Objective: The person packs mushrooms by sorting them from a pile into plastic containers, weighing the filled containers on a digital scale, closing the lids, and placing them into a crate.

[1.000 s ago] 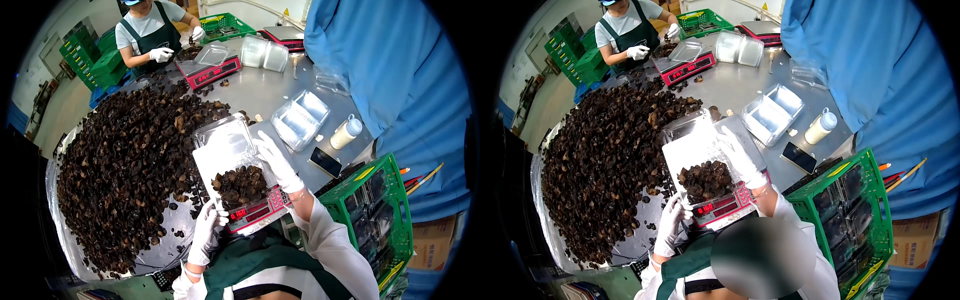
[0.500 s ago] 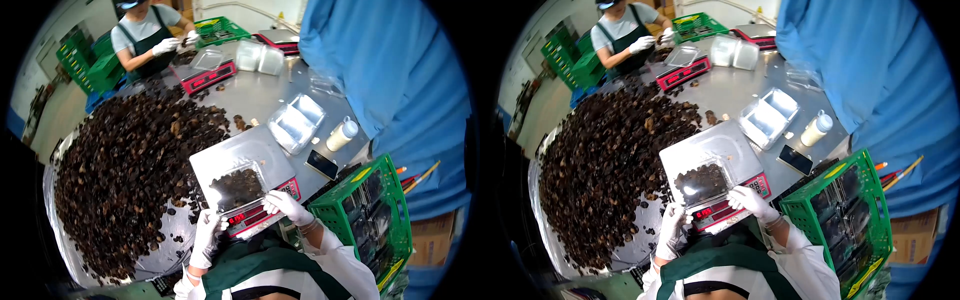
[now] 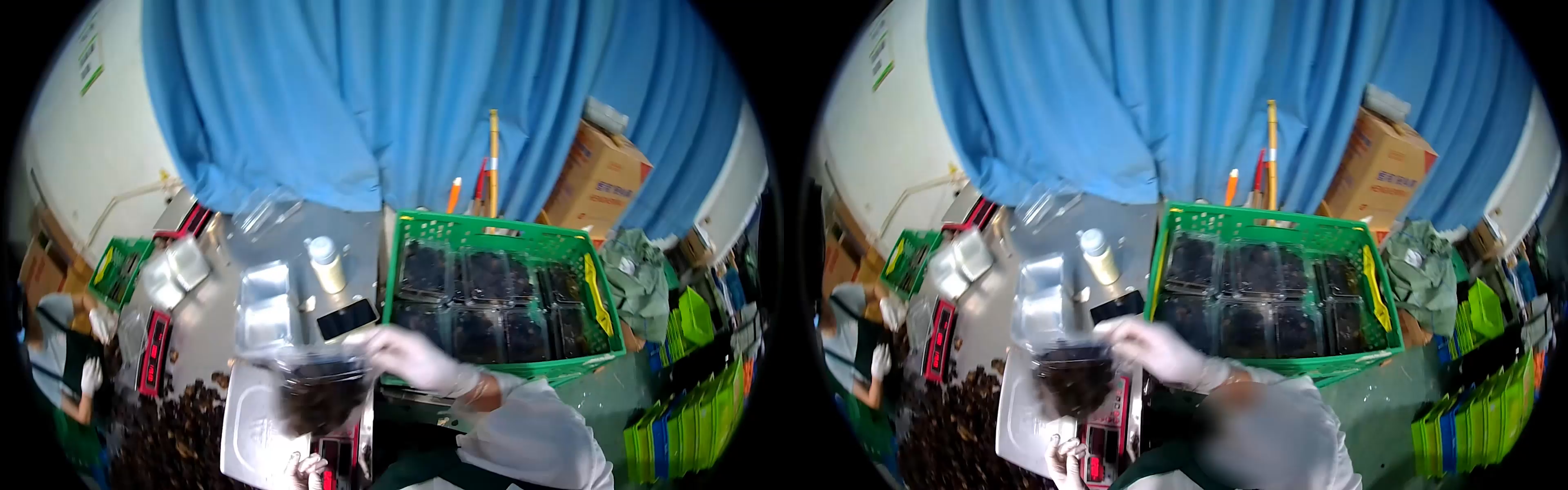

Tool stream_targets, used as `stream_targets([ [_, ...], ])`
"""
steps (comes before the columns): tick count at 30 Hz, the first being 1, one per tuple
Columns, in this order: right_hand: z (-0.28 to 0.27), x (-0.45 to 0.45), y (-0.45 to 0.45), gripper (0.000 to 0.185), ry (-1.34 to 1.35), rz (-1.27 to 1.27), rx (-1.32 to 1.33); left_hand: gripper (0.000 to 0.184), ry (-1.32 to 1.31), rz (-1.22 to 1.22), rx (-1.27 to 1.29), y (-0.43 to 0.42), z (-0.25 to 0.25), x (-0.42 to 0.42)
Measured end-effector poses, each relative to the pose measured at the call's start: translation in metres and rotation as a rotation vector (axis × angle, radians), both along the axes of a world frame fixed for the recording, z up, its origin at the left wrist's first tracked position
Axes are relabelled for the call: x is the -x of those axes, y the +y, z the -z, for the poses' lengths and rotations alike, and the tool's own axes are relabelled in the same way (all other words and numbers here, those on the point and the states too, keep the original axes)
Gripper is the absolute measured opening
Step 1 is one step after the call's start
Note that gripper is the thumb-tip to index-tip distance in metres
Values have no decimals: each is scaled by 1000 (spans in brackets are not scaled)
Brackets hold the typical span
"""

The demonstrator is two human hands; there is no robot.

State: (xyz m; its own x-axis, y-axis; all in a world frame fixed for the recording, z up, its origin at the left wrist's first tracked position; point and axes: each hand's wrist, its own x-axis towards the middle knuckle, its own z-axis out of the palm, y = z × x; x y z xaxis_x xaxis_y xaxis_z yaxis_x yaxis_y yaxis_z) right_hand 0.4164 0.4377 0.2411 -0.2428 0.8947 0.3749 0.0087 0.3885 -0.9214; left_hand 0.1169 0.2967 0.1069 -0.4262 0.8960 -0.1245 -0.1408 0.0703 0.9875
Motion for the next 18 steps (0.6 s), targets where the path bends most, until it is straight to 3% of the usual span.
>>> stream_targets([
  [1, -27, -28, -5, 7, 177, 56, 106, 33, -13, 32, 28, 13, -13, -12],
  [2, -51, -57, -12, 8, -74, 333, -25, 33, -21, 51, 44, 22, -22, -20],
  [3, -61, -86, -12, 9, -107, 490, -146, 32, -25, 65, 57, 31, -27, -25],
  [4, -74, -117, -18, 12, -316, 658, -239, 32, -34, 79, 67, 37, -31, -29],
  [5, -74, -146, -19, 13, -189, 763, -174, 31, -36, 84, 74, 44, -35, -33],
  [8, -61, -253, -21, 15, -265, 1071, -47, 30, -48, 94, 98, 57, -41, -37],
  [11, -24, -350, -29, 17, -307, 1200, 120, 29, -61, 87, 111, 65, -44, -42],
  [14, 59, -445, -16, 13, -537, 1254, 172, 28, -83, 68, 124, 69, -48, -44],
  [15, 80, -455, -7, 15, -629, 1259, 211, 28, -93, 56, 125, 68, -49, -44],
  [16, 78, -438, 2, 18, -881, 1423, 254, 28, -110, 38, 127, 66, -50, -43],
  [17, 58, -400, 14, 19, -961, 1417, 187, 28, -130, 17, 133, 63, -51, -44],
  [18, 53, -376, 36, 20, -960, 1326, -45, 27, -161, -12, 136, 58, -51, -45],
])
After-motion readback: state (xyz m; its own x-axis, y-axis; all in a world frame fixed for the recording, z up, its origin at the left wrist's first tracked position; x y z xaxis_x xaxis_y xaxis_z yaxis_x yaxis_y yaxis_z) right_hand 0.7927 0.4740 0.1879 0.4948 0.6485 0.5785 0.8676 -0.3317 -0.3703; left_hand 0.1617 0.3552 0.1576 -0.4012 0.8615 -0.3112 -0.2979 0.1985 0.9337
